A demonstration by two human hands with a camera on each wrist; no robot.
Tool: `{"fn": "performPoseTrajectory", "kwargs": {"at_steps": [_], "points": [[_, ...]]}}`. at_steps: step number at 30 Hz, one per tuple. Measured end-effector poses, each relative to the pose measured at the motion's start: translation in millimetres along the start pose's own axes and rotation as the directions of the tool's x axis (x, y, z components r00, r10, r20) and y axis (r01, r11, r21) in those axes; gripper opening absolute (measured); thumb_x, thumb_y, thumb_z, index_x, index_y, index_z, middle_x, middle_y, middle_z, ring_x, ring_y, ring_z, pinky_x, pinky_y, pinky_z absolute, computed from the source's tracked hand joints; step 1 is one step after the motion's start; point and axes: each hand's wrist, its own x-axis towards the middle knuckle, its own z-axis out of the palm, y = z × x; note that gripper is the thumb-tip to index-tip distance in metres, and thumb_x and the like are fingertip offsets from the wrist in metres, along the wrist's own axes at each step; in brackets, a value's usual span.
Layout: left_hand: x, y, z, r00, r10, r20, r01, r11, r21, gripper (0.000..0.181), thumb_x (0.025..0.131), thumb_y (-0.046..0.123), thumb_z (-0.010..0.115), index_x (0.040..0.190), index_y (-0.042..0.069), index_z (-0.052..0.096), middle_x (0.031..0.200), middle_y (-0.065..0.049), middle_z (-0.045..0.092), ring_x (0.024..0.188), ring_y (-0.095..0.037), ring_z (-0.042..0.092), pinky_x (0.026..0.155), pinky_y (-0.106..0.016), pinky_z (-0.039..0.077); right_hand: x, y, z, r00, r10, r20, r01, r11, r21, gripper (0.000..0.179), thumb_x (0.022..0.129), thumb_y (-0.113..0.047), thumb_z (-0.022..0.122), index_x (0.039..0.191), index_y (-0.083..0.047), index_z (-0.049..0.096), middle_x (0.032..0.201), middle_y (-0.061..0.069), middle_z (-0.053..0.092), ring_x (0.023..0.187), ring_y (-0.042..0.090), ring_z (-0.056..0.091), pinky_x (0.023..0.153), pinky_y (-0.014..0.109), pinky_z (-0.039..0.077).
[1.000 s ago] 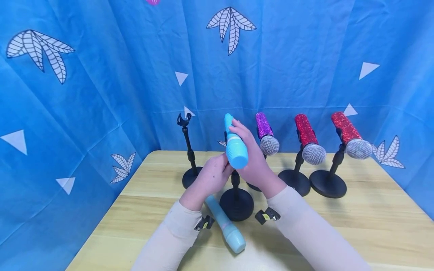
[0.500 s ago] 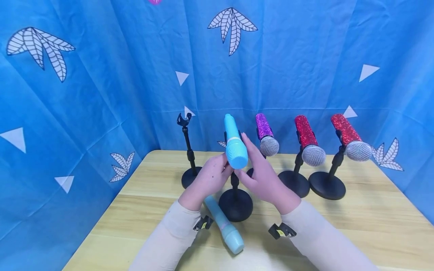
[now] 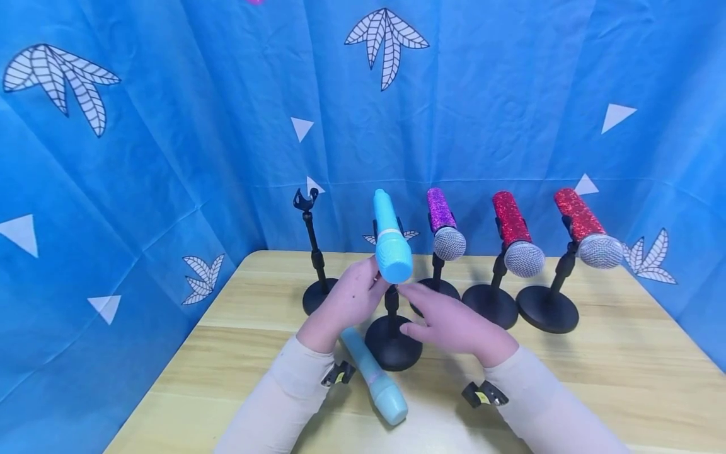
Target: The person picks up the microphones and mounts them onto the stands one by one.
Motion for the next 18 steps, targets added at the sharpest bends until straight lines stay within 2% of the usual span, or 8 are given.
{"fn": "performPoseTrajectory", "kwargs": {"at_steps": [3, 8, 12, 15, 18], "points": [[-0.7, -0.4, 0.0, 1.000, 0.006, 0.020, -0.006, 1.000, 0.007, 0.018, 0.106, 0.023, 0.056, 0.121, 0.013, 0.058, 0.096, 0.003, 0.065, 0.086, -0.013, 0.063, 0.081, -0.032, 0.054, -0.7, 1, 6, 0.991, 0.039, 0.130, -0.028, 0.996, -0.088, 0.065, 0.095, -0.033, 0.070, 0.151, -0.009, 0.046, 0.147, 0.008, 0.051, 0.132, 0.022, 0.052, 0.107, 0.043, 0.043], [-1.8, 0.3, -1.4, 0.989, -0.042, 0.141, 0.036, 0.998, 0.047, 0.014, 0.103, 0.023, 0.062, 0.114, 0.015, 0.060, 0.092, 0.003, 0.064, 0.082, -0.012, 0.063, 0.075, -0.030, 0.055, -1.9, 3, 16, 0.957, 0.060, 0.285, -0.004, 0.981, -0.195, 0.061, 0.093, -0.037, 0.070, 0.143, -0.005, 0.056, 0.147, 0.012, 0.053, 0.137, 0.028, 0.048, 0.109, 0.046, 0.041], [-2.6, -0.1, -1.9, 0.976, -0.071, 0.204, 0.058, 0.996, 0.070, 0.012, 0.101, 0.022, 0.065, 0.110, 0.015, 0.060, 0.098, 0.006, 0.065, 0.093, -0.011, 0.065, 0.083, -0.030, 0.055, -4.3, 1, 19, 0.943, 0.052, 0.330, 0.021, 0.977, -0.213, 0.057, 0.091, -0.037, 0.071, 0.138, -0.006, 0.062, 0.146, 0.012, 0.055, 0.136, 0.028, 0.049, 0.109, 0.046, 0.042], [-3.6, -0.1, -2.1, 0.973, -0.077, 0.216, 0.062, 0.995, 0.073, 0.015, 0.099, 0.018, 0.068, 0.113, 0.013, 0.061, 0.101, 0.004, 0.065, 0.093, -0.011, 0.065, 0.084, -0.031, 0.055, -5.5, 1, 20, 0.945, 0.035, 0.326, 0.042, 0.973, -0.227, 0.057, 0.090, -0.035, 0.072, 0.137, -0.004, 0.062, 0.147, 0.014, 0.053, 0.136, 0.028, 0.049, 0.109, 0.044, 0.042], [-4.5, -0.4, -1.2, 0.974, -0.051, 0.222, 0.035, 0.996, 0.076, 0.019, 0.099, 0.014, 0.067, 0.116, 0.011, 0.061, 0.103, 0.003, 0.066, 0.093, -0.011, 0.065, 0.085, -0.031, 0.055, -6.6, 0, 20, 0.945, 0.020, 0.328, 0.065, 0.967, -0.246, 0.059, 0.091, -0.034, 0.071, 0.138, -0.002, 0.060, 0.149, 0.015, 0.051, 0.137, 0.029, 0.048, 0.108, 0.043, 0.043]]}}
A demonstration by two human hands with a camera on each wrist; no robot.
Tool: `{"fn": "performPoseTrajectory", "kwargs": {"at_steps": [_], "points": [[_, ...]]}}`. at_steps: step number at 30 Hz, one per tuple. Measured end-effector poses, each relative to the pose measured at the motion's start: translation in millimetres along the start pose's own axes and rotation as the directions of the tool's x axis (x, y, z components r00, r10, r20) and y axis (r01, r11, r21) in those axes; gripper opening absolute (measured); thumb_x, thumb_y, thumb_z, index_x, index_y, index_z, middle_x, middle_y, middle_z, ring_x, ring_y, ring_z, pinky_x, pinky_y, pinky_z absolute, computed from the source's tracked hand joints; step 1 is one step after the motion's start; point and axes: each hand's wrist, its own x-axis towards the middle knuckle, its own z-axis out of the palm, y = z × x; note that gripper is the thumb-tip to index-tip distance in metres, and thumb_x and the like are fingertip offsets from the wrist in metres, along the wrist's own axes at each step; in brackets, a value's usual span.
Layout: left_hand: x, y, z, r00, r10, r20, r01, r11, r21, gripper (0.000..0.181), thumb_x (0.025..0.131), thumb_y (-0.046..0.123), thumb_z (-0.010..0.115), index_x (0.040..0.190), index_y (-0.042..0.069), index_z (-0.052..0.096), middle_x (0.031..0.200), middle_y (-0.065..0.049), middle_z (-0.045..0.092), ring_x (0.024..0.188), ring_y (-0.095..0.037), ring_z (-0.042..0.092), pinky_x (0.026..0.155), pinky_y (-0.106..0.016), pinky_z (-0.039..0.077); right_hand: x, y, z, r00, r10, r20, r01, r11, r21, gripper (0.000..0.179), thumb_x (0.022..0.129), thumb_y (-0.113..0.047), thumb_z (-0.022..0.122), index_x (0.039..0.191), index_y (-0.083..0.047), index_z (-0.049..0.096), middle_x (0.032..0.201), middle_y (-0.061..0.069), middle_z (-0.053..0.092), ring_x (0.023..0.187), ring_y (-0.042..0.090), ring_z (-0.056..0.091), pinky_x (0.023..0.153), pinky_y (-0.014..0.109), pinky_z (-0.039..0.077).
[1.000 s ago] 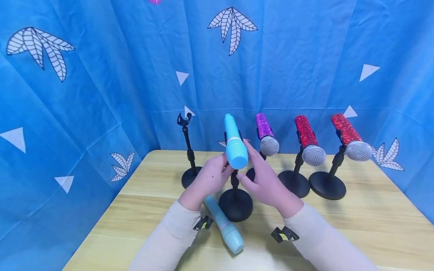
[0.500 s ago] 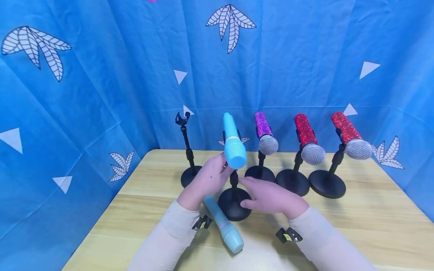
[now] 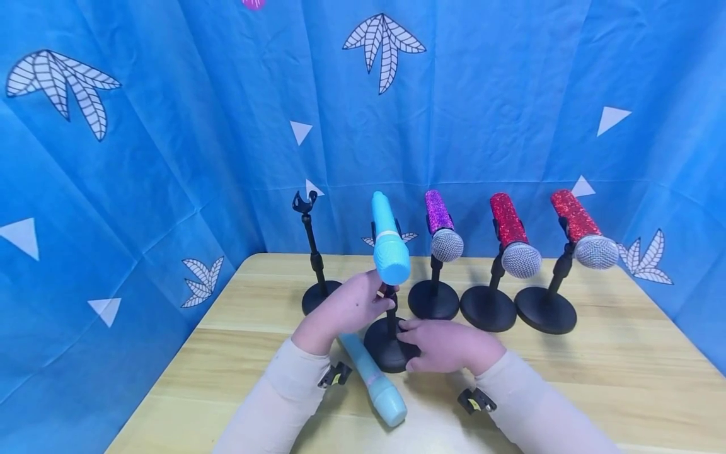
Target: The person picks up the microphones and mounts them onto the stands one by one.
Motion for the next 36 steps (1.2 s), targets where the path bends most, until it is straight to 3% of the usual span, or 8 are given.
{"fn": "performPoseTrajectory", "kwargs": {"at_steps": [4, 9, 18, 23, 28, 32, 36], "points": [[-0.7, -0.2, 2.0, 0.999, 0.033, -0.007, -0.033, 0.999, 0.010, 0.021, 0.100, 0.013, 0.065, 0.120, 0.010, 0.059, 0.103, 0.003, 0.065, 0.094, -0.010, 0.064, 0.088, -0.032, 0.054, 0.8, 0, 2, 1.000, 0.002, 0.009, -0.002, 0.999, -0.034, 0.059, 0.092, -0.036, 0.069, 0.140, -0.003, 0.059, 0.150, 0.015, 0.049, 0.138, 0.028, 0.048, 0.108, 0.042, 0.043], [-0.3, 0.6, 2.4, 0.999, 0.031, -0.026, -0.031, 1.000, 0.002, 0.018, 0.101, 0.014, 0.065, 0.117, 0.010, 0.058, 0.098, 0.005, 0.063, 0.091, -0.010, 0.063, 0.088, -0.032, 0.054, 2.6, -2, 4, 1.000, 0.028, 0.005, -0.028, 0.997, -0.068, 0.058, 0.093, -0.037, 0.068, 0.140, -0.004, 0.060, 0.150, 0.014, 0.050, 0.136, 0.028, 0.050, 0.108, 0.043, 0.043], [2.1, -1.5, 3.6, 0.999, 0.037, -0.033, -0.036, 0.999, 0.035, 0.021, 0.100, 0.018, 0.066, 0.117, 0.013, 0.056, 0.096, 0.007, 0.063, 0.088, -0.007, 0.064, 0.088, -0.029, 0.054, 3.5, -4, 8, 0.999, 0.005, -0.047, -0.012, 0.988, -0.152, 0.057, 0.089, -0.036, 0.071, 0.135, -0.003, 0.064, 0.144, 0.016, 0.056, 0.127, 0.029, 0.058, 0.101, 0.042, 0.049], [3.1, 0.0, 6.0, 0.996, 0.064, -0.067, -0.059, 0.996, 0.070, 0.027, 0.098, 0.021, 0.069, 0.118, 0.012, 0.053, 0.091, 0.005, 0.061, 0.083, -0.009, 0.062, 0.079, -0.027, 0.055, 3.4, -5, 7, 0.999, 0.015, -0.040, -0.021, 0.987, -0.159, 0.058, 0.089, -0.038, 0.072, 0.135, -0.003, 0.064, 0.144, 0.015, 0.056, 0.126, 0.030, 0.059, 0.101, 0.042, 0.049], [4.0, 0.6, 9.8, 0.987, 0.106, -0.123, -0.085, 0.983, 0.161, 0.036, 0.095, 0.026, 0.072, 0.120, 0.010, 0.051, 0.084, 0.003, 0.054, 0.075, -0.013, 0.057, 0.068, -0.025, 0.051, 2.6, -8, 7, 0.999, 0.023, -0.042, -0.030, 0.986, -0.165, 0.058, 0.089, -0.038, 0.072, 0.135, -0.002, 0.064, 0.144, 0.016, 0.056, 0.125, 0.031, 0.059, 0.100, 0.043, 0.050], [2.2, 2.7, 9.3, 0.990, 0.093, -0.110, -0.069, 0.977, 0.204, 0.042, 0.096, 0.030, 0.072, 0.125, 0.009, 0.051, 0.085, 0.003, 0.055, 0.075, -0.012, 0.058, 0.068, -0.024, 0.051, 2.4, -10, 7, 0.999, 0.028, -0.042, -0.034, 0.987, -0.155, 0.058, 0.090, -0.038, 0.071, 0.135, -0.001, 0.064, 0.143, 0.017, 0.056, 0.126, 0.032, 0.058, 0.101, 0.044, 0.049], [-1.0, 5.2, 5.2, 0.996, 0.055, -0.063, -0.045, 0.988, 0.151, 0.049, 0.098, 0.025, 0.070, 0.137, 0.007, 0.047, 0.103, 0.000, 0.063, 0.088, -0.012, 0.064, 0.079, -0.026, 0.054, 1.9, -9, 7, 0.998, 0.040, -0.043, -0.046, 0.989, -0.141, 0.058, 0.090, -0.038, 0.070, 0.135, -0.002, 0.064, 0.144, 0.017, 0.055, 0.129, 0.031, 0.056, 0.102, 0.043, 0.048]]}}
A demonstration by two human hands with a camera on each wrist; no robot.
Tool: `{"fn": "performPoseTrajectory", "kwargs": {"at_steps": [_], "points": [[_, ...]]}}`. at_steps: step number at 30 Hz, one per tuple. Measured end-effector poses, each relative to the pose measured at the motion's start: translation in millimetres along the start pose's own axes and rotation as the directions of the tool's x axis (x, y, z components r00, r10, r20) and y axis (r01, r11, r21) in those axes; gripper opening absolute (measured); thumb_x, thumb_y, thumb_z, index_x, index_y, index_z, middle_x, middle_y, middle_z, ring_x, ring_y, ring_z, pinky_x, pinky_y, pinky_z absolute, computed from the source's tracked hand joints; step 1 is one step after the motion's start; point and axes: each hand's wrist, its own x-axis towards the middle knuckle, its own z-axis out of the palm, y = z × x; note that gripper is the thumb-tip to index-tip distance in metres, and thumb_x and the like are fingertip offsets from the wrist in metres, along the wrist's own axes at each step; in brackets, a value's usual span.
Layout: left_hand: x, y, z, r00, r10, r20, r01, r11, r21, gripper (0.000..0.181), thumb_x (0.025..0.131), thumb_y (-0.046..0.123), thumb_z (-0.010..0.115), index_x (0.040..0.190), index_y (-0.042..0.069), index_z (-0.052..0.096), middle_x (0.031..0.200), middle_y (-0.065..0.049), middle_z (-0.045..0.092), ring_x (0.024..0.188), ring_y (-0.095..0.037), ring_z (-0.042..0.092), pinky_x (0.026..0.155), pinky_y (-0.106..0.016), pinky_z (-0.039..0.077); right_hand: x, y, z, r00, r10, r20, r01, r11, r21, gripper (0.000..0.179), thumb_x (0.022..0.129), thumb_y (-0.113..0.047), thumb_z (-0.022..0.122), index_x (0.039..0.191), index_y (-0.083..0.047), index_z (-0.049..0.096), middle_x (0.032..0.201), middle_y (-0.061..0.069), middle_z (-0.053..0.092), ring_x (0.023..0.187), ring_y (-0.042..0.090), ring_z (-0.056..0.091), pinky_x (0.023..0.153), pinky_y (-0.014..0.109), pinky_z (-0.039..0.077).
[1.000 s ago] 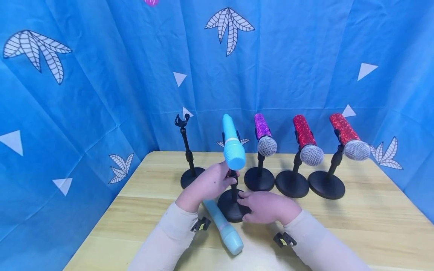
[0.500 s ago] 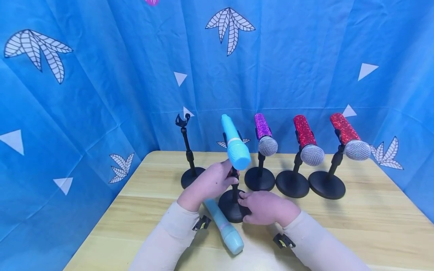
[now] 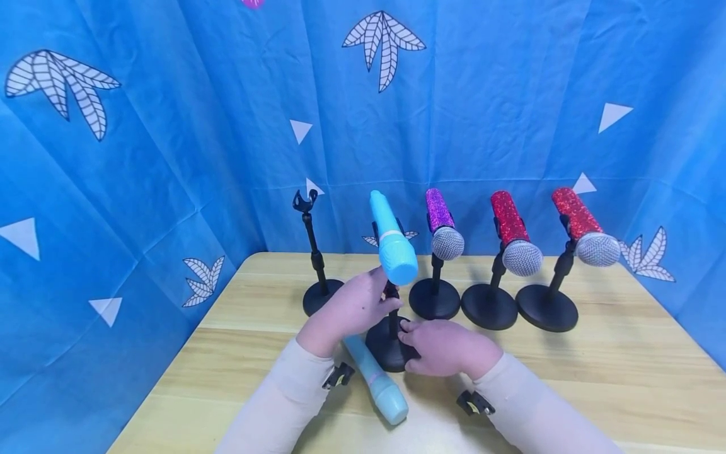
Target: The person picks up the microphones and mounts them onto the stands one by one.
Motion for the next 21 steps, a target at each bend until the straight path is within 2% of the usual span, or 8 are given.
{"fn": "performPoseTrajectory", "kwargs": {"at_steps": [2, 5, 8, 11, 14, 18, 21], "points": [[-0.8, 0.7, -2.2, 1.000, -0.009, 0.028, 0.010, 0.999, -0.038, 0.047, 0.099, 0.020, 0.068, 0.139, 0.007, 0.045, 0.112, -0.002, 0.064, 0.096, -0.013, 0.065, 0.086, -0.029, 0.055, 0.0, 0.5, 0.0, 1.000, 0.005, 0.002, -0.005, 1.000, 0.006, 0.058, 0.091, -0.038, 0.070, 0.135, -0.002, 0.064, 0.145, 0.016, 0.055, 0.130, 0.030, 0.055, 0.103, 0.043, 0.048], [-0.6, 1.0, -3.3, 0.999, -0.007, 0.041, 0.009, 0.998, -0.061, 0.040, 0.100, 0.015, 0.066, 0.135, 0.007, 0.047, 0.113, -0.002, 0.064, 0.100, -0.014, 0.065, 0.091, -0.031, 0.054, 0.4, 1.0, 0.0, 1.000, 0.002, 0.006, -0.002, 1.000, 0.009, 0.057, 0.091, -0.038, 0.070, 0.135, -0.002, 0.064, 0.145, 0.017, 0.055, 0.130, 0.031, 0.056, 0.103, 0.043, 0.048], [0.6, 0.8, -0.5, 1.000, -0.007, 0.006, 0.007, 1.000, -0.026, 0.041, 0.099, 0.020, 0.068, 0.133, 0.008, 0.048, 0.106, 0.000, 0.063, 0.097, -0.014, 0.065, 0.088, -0.031, 0.054, 1.1, 1.4, 0.3, 1.000, -0.005, 0.009, 0.005, 1.000, 0.007, 0.057, 0.091, -0.038, 0.069, 0.135, -0.001, 0.063, 0.145, 0.017, 0.054, 0.129, 0.031, 0.056, 0.103, 0.043, 0.048], [1.2, 0.5, 4.0, 0.998, 0.000, -0.055, 0.002, 1.000, 0.027, 0.051, 0.096, 0.028, 0.071, 0.136, 0.008, 0.047, 0.103, 0.000, 0.062, 0.093, -0.015, 0.065, 0.084, -0.031, 0.055, 1.3, 1.3, 0.6, 1.000, -0.008, 0.007, 0.008, 1.000, -0.001, 0.057, 0.092, -0.038, 0.069, 0.135, -0.001, 0.063, 0.145, 0.017, 0.054, 0.130, 0.031, 0.055, 0.103, 0.043, 0.047], [0.5, 0.5, 5.9, 0.998, 0.003, -0.065, -0.001, 0.999, 0.043, 0.049, 0.096, 0.031, 0.072, 0.133, 0.009, 0.048, 0.102, -0.001, 0.062, 0.091, -0.016, 0.065, 0.081, -0.032, 0.055, 0.9, 0.8, 0.6, 1.000, -0.006, 0.005, 0.006, 1.000, -0.005, 0.057, 0.092, -0.038, 0.069, 0.135, -0.001, 0.063, 0.144, 0.017, 0.055, 0.130, 0.031, 0.056, 0.103, 0.043, 0.047], [-2.1, 0.8, 1.9, 1.000, -0.007, -0.001, 0.007, 1.000, 0.015, 0.048, 0.099, 0.026, 0.068, 0.138, 0.009, 0.045, 0.107, -0.001, 0.060, 0.091, -0.014, 0.064, 0.082, -0.031, 0.054, 0.5, -0.2, 0.4, 1.000, 0.003, 0.007, -0.003, 1.000, -0.002, 0.057, 0.092, -0.038, 0.069, 0.135, -0.001, 0.064, 0.145, 0.017, 0.055, 0.130, 0.030, 0.056, 0.103, 0.043, 0.047], [-2.9, 0.7, -1.2, 0.998, -0.032, 0.051, 0.033, 0.999, -0.017, 0.045, 0.101, 0.020, 0.064, 0.139, 0.008, 0.044, 0.103, -0.002, 0.060, 0.085, -0.013, 0.062, 0.077, -0.029, 0.053, 0.6, -0.3, 0.4, 1.000, 0.007, 0.008, -0.007, 1.000, 0.000, 0.057, 0.092, -0.038, 0.069, 0.135, -0.002, 0.064, 0.145, 0.016, 0.055, 0.130, 0.030, 0.055, 0.103, 0.043, 0.047]]}}
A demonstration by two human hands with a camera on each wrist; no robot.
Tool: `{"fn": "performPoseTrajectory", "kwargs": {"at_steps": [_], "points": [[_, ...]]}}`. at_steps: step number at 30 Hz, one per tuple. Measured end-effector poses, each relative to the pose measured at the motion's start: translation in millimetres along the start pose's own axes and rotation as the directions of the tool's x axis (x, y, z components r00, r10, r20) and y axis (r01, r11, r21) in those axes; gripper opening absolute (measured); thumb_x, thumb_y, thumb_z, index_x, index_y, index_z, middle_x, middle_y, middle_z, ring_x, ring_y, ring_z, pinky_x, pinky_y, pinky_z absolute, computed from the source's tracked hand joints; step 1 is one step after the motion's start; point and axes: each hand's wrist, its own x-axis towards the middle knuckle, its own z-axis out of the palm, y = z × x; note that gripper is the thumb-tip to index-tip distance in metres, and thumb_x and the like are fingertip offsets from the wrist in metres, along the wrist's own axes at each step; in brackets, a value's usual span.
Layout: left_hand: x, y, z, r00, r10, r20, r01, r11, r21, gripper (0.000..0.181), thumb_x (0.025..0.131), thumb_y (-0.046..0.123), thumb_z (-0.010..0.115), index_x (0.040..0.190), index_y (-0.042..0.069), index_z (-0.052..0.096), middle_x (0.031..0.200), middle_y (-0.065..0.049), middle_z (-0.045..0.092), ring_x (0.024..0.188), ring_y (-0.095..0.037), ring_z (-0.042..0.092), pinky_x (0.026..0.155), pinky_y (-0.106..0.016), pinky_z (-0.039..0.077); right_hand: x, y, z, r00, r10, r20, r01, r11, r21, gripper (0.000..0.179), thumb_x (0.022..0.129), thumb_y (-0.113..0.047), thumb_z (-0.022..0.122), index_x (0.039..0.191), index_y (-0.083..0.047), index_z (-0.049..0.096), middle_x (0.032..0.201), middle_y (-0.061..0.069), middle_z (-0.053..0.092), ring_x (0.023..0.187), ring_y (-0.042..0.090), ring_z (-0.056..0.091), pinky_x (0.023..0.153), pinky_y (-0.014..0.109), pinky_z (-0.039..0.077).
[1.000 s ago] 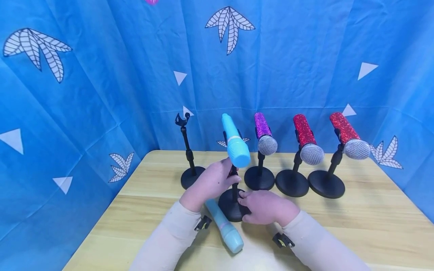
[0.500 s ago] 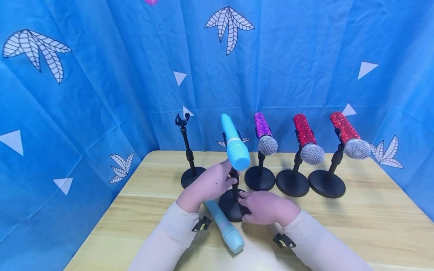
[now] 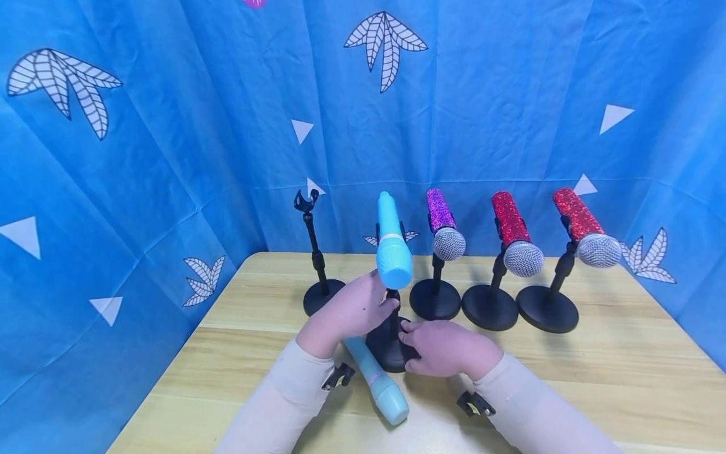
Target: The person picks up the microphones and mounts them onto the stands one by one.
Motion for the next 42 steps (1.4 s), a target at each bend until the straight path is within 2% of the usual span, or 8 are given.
{"fn": "performPoseTrajectory", "kwargs": {"at_steps": [4, 10, 15, 18, 22, 26, 34, 42], "points": [[0.8, 0.4, -1.1, 1.000, -0.020, 0.019, 0.021, 1.000, -0.016, 0.028, 0.103, 0.019, 0.062, 0.126, 0.009, 0.051, 0.092, 0.001, 0.059, 0.078, -0.012, 0.061, 0.072, -0.027, 0.052, 0.1, 0.6, 0.2, 1.000, 0.006, 0.004, -0.006, 1.000, 0.008, 0.057, 0.092, -0.039, 0.069, 0.135, -0.002, 0.064, 0.145, 0.015, 0.054, 0.130, 0.030, 0.056, 0.103, 0.042, 0.048], [2.2, 1.2, 0.9, 0.999, 0.020, -0.047, -0.019, 1.000, 0.022, 0.024, 0.101, 0.025, 0.065, 0.118, 0.011, 0.055, 0.090, 0.002, 0.058, 0.080, -0.012, 0.062, 0.074, -0.028, 0.053, 0.9, 1.9, 0.4, 1.000, 0.009, 0.013, -0.009, 1.000, 0.018, 0.057, 0.092, -0.039, 0.069, 0.136, -0.003, 0.063, 0.146, 0.015, 0.054, 0.130, 0.030, 0.055, 0.103, 0.042, 0.048], [1.4, 1.6, 2.2, 0.996, -0.035, -0.078, 0.035, 0.999, -0.001, 0.019, 0.104, 0.028, 0.060, 0.113, 0.011, 0.059, 0.091, 0.001, 0.063, 0.082, -0.014, 0.065, 0.077, -0.032, 0.055, 1.3, 2.8, 1.3, 1.000, 0.000, 0.003, 0.000, 1.000, 0.027, 0.056, 0.092, -0.038, 0.069, 0.135, -0.003, 0.064, 0.145, 0.015, 0.055, 0.129, 0.030, 0.056, 0.103, 0.043, 0.048], [1.0, 0.3, 1.9, 0.994, -0.047, -0.094, 0.048, 0.999, 0.002, 0.012, 0.105, 0.023, 0.058, 0.111, 0.013, 0.061, 0.093, 0.001, 0.066, 0.085, -0.014, 0.065, 0.079, -0.033, 0.055, 1.9, 3.9, 2.4, 1.000, -0.009, -0.008, 0.010, 0.999, 0.031, 0.056, 0.092, -0.037, 0.068, 0.135, -0.002, 0.064, 0.145, 0.016, 0.055, 0.128, 0.030, 0.057, 0.102, 0.043, 0.048], [0.8, -1.9, 1.2, 0.994, -0.023, -0.103, 0.026, 0.999, 0.030, 0.004, 0.104, 0.013, 0.058, 0.106, 0.015, 0.061, 0.089, 0.002, 0.065, 0.080, -0.013, 0.063, 0.077, -0.031, 0.054, 2.2, 4.5, 2.6, 1.000, -0.017, -0.015, 0.017, 0.999, 0.035, 0.056, 0.092, -0.037, 0.068, 0.135, -0.002, 0.064, 0.145, 0.016, 0.055, 0.128, 0.030, 0.057, 0.103, 0.043, 0.048], [1.4, -3.8, 0.4, 0.994, -0.001, -0.109, 0.003, 1.000, 0.020, 0.005, 0.103, 0.010, 0.059, 0.104, 0.013, 0.062, 0.087, 0.002, 0.064, 0.077, -0.012, 0.061, 0.077, -0.030, 0.053, 2.3, 4.7, 2.4, 1.000, -0.015, -0.012, 0.015, 0.999, 0.037, 0.056, 0.092, -0.038, 0.067, 0.135, -0.002, 0.064, 0.146, 0.015, 0.054, 0.128, 0.029, 0.057, 0.104, 0.042, 0.047], [4.1, -3.1, -2.1, 0.995, -0.063, -0.071, 0.061, 0.997, -0.042, 0.012, 0.103, 0.013, 0.061, 0.111, 0.009, 0.068, 0.089, 0.001, 0.064, 0.078, -0.016, 0.059, 0.077, -0.033, 0.053, 2.6, 5.6, 1.7, 1.000, -0.013, -0.009, 0.013, 0.998, 0.061, 0.055, 0.092, -0.037, 0.067, 0.136, -0.002, 0.063, 0.146, 0.016, 0.053, 0.131, 0.030, 0.054, 0.105, 0.043, 0.046], [4.8, -3.3, -3.2, 0.997, -0.052, -0.063, 0.049, 0.998, -0.043, 0.014, 0.103, 0.013, 0.060, 0.114, 0.008, 0.068, 0.094, 0.000, 0.066, 0.082, -0.017, 0.060, 0.082, -0.034, 0.053, 1.9, 6.2, 0.7, 1.000, -0.007, -0.010, 0.008, 0.998, 0.067, 0.055, 0.092, -0.035, 0.068, 0.136, -0.003, 0.063, 0.147, 0.015, 0.053, 0.134, 0.030, 0.052, 0.107, 0.044, 0.044]]}}
